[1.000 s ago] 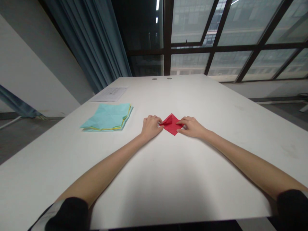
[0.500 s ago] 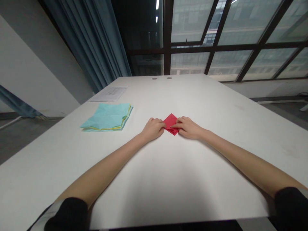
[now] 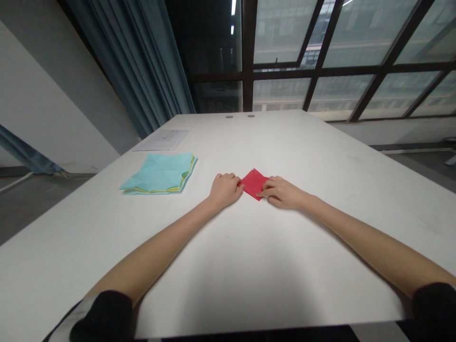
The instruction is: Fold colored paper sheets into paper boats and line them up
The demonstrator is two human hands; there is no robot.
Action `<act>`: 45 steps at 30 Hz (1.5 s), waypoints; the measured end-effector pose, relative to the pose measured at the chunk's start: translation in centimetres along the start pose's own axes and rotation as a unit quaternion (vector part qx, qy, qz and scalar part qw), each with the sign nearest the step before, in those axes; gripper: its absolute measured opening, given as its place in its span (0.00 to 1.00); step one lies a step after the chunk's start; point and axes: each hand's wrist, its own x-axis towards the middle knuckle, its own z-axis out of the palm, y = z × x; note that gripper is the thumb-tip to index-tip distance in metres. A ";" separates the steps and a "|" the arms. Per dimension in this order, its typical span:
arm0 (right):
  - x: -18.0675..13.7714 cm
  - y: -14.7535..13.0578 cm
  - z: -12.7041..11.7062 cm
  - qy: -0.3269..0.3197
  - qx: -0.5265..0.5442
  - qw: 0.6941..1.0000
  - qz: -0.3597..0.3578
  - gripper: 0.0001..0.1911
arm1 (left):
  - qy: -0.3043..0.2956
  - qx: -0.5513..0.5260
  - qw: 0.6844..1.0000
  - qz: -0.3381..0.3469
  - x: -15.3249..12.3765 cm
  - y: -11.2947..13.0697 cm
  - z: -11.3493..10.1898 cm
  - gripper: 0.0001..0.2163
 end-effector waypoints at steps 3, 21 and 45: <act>-0.1 0.1 0.2 -0.001 -0.015 1.000 -0.006 0.18 | 0.018 0.017 0.998 -0.066 0.1 -0.2 0.2 0.20; 1.5 -0.2 2.3 0.325 0.196 0.842 0.383 0.32 | 0.080 -0.737 0.618 -0.261 1.7 1.7 0.9 0.12; 1.3 0.5 -0.3 0.425 0.150 0.857 0.249 0.07 | 0.163 -0.630 0.731 -0.205 1.6 1.3 2.2 0.09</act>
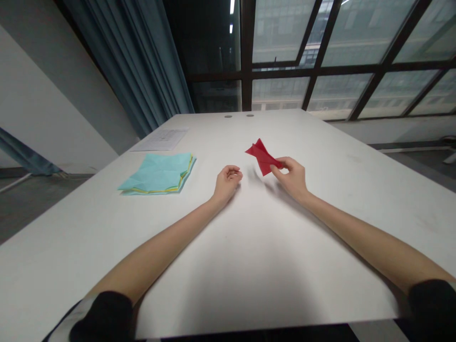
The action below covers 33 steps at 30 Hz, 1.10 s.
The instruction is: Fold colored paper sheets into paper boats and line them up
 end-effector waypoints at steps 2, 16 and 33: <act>-0.2 0.1 -0.4 -0.059 -0.113 0.981 -0.143 0.07 | 0.046 0.056 0.996 0.056 0.1 -0.1 -0.2 0.08; -1.3 -0.4 -0.2 -0.402 -0.144 0.871 -0.242 0.16 | -0.161 0.538 0.793 0.238 -0.9 0.6 -0.9 0.09; -0.3 4.0 -0.1 -0.292 -0.231 0.928 0.005 0.14 | -0.102 0.570 0.797 0.171 -0.3 -0.4 -1.3 0.18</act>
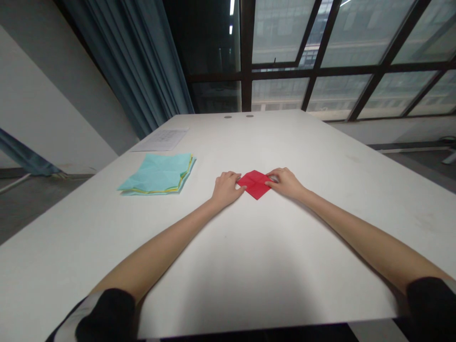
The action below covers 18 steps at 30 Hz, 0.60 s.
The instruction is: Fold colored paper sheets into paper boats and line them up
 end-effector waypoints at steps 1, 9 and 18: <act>0.0 -0.2 0.0 0.011 0.021 1.000 0.008 0.13 | 0.002 -0.002 1.000 -0.003 0.0 0.0 -0.1 0.17; -0.4 -1.4 -0.5 0.045 0.107 0.993 -0.035 0.13 | 0.019 -0.004 0.999 0.029 -0.3 0.5 -0.6 0.08; -0.9 -2.6 -0.9 -0.014 0.017 0.994 -0.111 0.12 | -0.009 0.023 0.999 0.049 -0.3 1.0 -1.2 0.12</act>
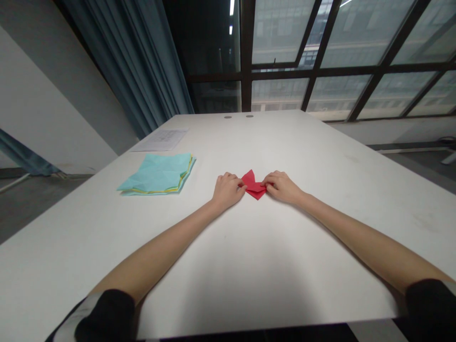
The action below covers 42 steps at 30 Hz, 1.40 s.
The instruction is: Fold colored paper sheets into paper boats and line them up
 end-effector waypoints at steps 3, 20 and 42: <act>0.0 -0.7 0.0 -0.008 -0.023 1.000 -0.004 0.13 | -0.001 0.005 1.000 0.004 0.0 0.3 -0.1 0.13; -0.5 -0.8 -0.8 -0.061 -0.071 0.996 -0.001 0.21 | -0.033 0.054 0.998 0.029 0.1 0.2 -0.2 0.12; -0.5 -0.5 -0.4 -0.054 -0.080 0.995 0.006 0.23 | -0.021 -0.091 0.994 0.057 0.4 -1.0 0.4 0.14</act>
